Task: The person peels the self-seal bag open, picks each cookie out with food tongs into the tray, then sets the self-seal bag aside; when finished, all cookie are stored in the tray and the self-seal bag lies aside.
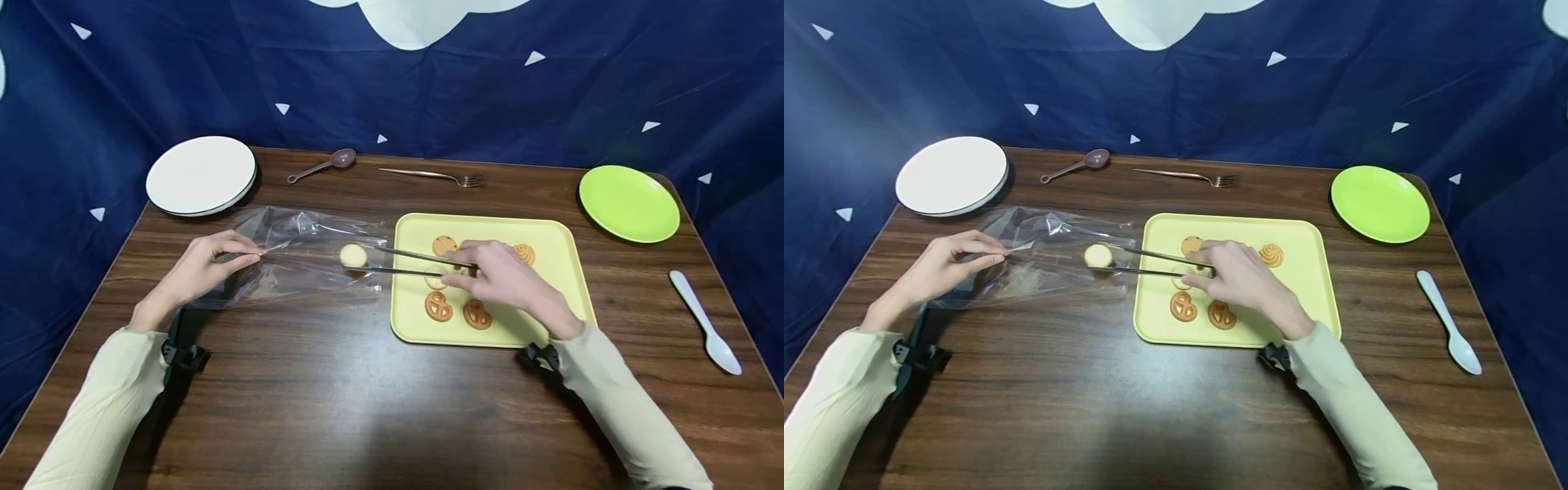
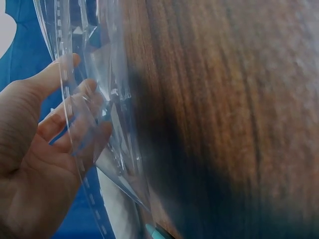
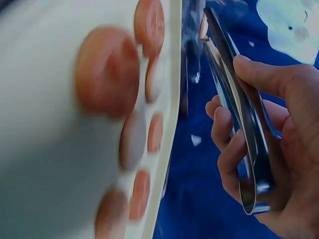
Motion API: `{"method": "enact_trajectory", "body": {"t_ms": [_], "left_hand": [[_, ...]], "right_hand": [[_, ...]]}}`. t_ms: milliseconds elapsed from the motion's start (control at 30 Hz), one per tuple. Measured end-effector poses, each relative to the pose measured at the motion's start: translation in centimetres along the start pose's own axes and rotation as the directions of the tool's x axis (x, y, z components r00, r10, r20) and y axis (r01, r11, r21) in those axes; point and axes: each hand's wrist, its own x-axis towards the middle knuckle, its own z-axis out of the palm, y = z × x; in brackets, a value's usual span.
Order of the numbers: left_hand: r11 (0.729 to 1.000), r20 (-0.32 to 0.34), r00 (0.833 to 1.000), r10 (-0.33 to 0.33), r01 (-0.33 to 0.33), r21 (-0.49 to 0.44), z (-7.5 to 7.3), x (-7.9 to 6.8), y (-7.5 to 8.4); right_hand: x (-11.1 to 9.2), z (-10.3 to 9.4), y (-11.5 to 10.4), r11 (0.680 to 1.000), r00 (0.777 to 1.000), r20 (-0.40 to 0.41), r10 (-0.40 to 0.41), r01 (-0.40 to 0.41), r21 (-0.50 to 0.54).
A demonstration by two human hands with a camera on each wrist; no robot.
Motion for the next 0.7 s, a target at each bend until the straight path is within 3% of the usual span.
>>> {"method": "enact_trajectory", "body": {"t_ms": [333, 700], "left_hand": [[1.000, -0.005, 1.000, 0.005, -0.005, 0.020, 0.1, -0.1, -0.3], [0.999, -0.002, 1.000, -0.013, 0.014, 0.034, 0.3, 0.1, -0.2]], "right_hand": [[-8.3, -2.4, 3.2, 0.997, 0.993, -0.096, 0.070, -0.073, -0.025], [-17.9, -4.4, 4.8, 0.976, 0.955, -0.226, 0.194, -0.211, -0.055]]}}
